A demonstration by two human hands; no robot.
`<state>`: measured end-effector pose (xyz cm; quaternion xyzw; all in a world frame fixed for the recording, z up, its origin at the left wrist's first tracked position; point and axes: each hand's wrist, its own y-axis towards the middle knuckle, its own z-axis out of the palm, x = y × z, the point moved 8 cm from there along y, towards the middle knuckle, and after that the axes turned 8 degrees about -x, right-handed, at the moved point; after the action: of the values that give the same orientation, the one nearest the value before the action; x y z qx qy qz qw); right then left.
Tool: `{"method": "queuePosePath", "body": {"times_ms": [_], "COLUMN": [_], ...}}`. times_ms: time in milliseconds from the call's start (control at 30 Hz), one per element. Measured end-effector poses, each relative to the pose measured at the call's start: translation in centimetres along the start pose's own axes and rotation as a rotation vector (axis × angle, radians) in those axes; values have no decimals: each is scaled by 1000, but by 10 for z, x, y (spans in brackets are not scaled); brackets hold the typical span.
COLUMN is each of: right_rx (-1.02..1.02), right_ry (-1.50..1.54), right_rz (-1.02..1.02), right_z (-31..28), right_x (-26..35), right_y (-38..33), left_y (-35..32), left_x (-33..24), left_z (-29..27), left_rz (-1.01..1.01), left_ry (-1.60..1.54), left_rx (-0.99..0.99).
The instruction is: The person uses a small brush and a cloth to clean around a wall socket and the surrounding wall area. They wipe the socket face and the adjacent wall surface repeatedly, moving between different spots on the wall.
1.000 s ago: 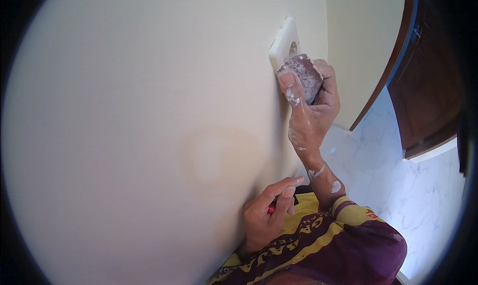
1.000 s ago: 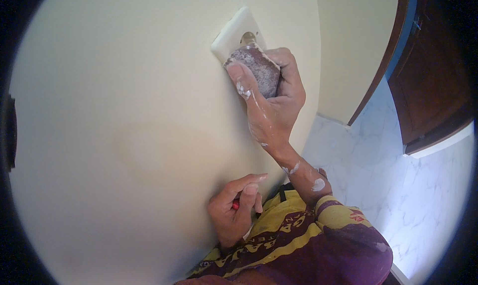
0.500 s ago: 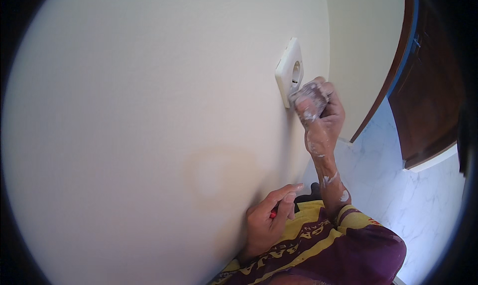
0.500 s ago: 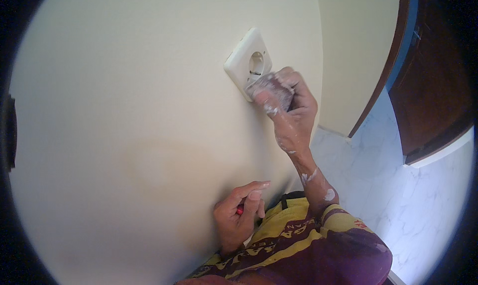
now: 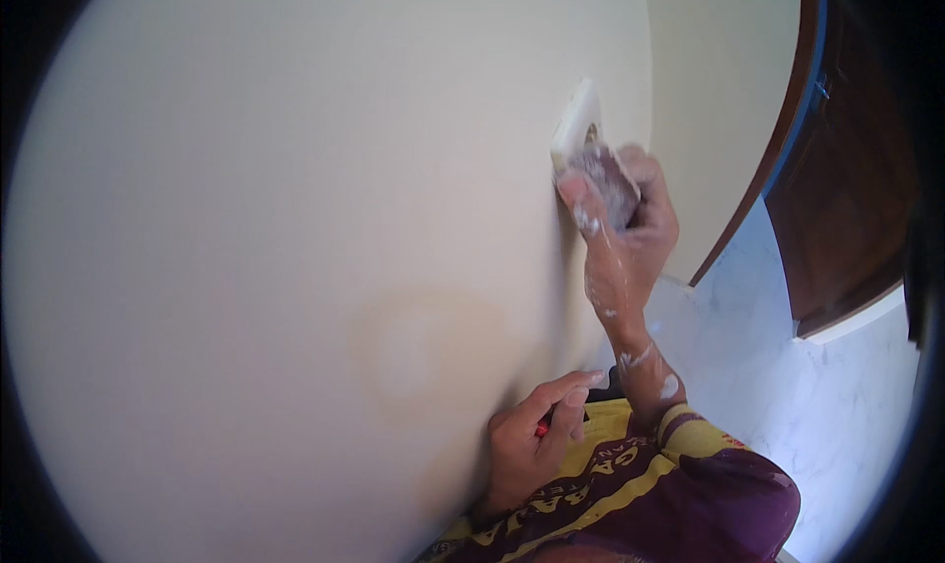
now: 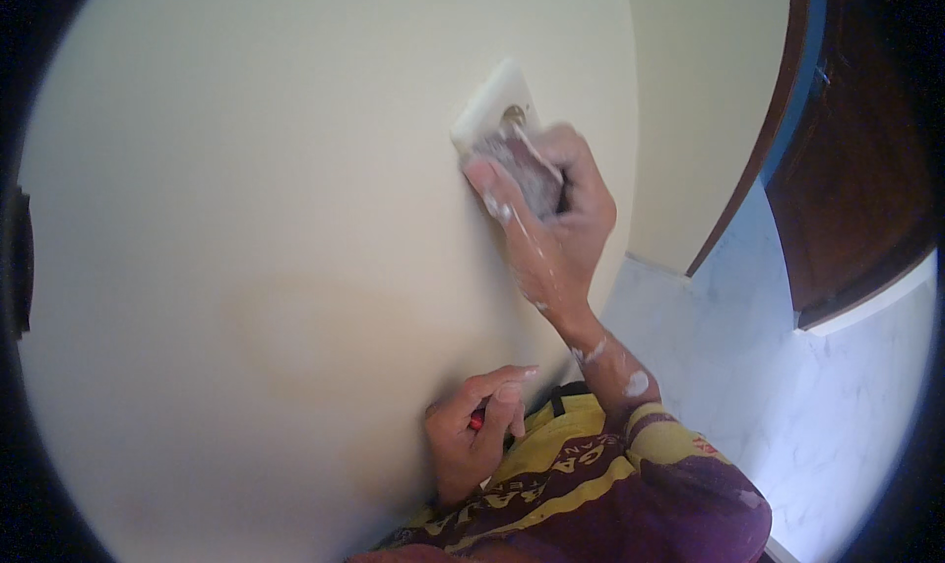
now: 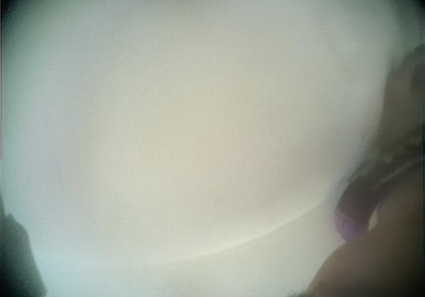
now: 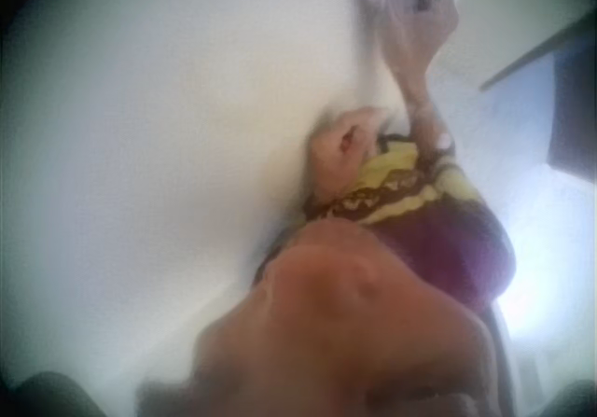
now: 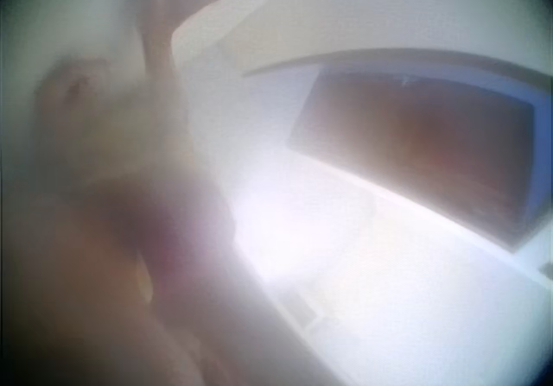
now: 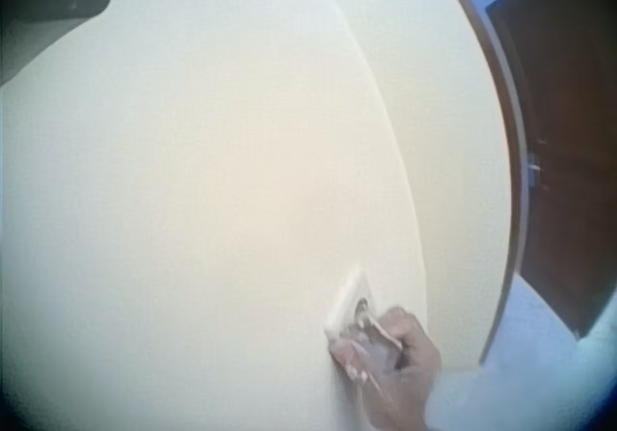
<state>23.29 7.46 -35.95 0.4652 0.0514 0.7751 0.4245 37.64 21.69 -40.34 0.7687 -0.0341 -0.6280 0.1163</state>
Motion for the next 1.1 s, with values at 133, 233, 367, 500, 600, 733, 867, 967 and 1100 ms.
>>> {"method": "queuePosePath", "body": {"times_ms": [133, 233, 367, 500, 600, 733, 867, 967, 1100], "right_rx": [7, -4, -47, 52, 83, 117, 124, 194, 172], "right_ry": [21, -62, -201, -47, 4, 78, 200, 84, 194], "right_rz": [116, 144, 102, 39, 99, 175, 225, 146, 150], "right_z": [5, 10, 7, 18, 20, -24, -33, -15, -12], "right_x": [2, 6, 10, 1, -4, -40, -46, -37, -41], "right_y": [4, 12, 24, 19, 19, 6, 12, 9, 5], "left_y": [1, 1, 3, 12, 18, 7, 9, 5, 10], "left_x": [5, 5, 5, 2, 8, -3, 1, 3, -3], "left_z": [-1, -2, 1, -2, -6, 2, 3, 1, -2], "left_rz": [-8, 3, -42, 13, -27, 20, 32, 31, 70], "left_ry": [15, 24, 22, 24, 35, 36, 37, 63, 93], "left_rx": [-6, -3, -19, -53, -30, -97, -76, -86, -165]}}
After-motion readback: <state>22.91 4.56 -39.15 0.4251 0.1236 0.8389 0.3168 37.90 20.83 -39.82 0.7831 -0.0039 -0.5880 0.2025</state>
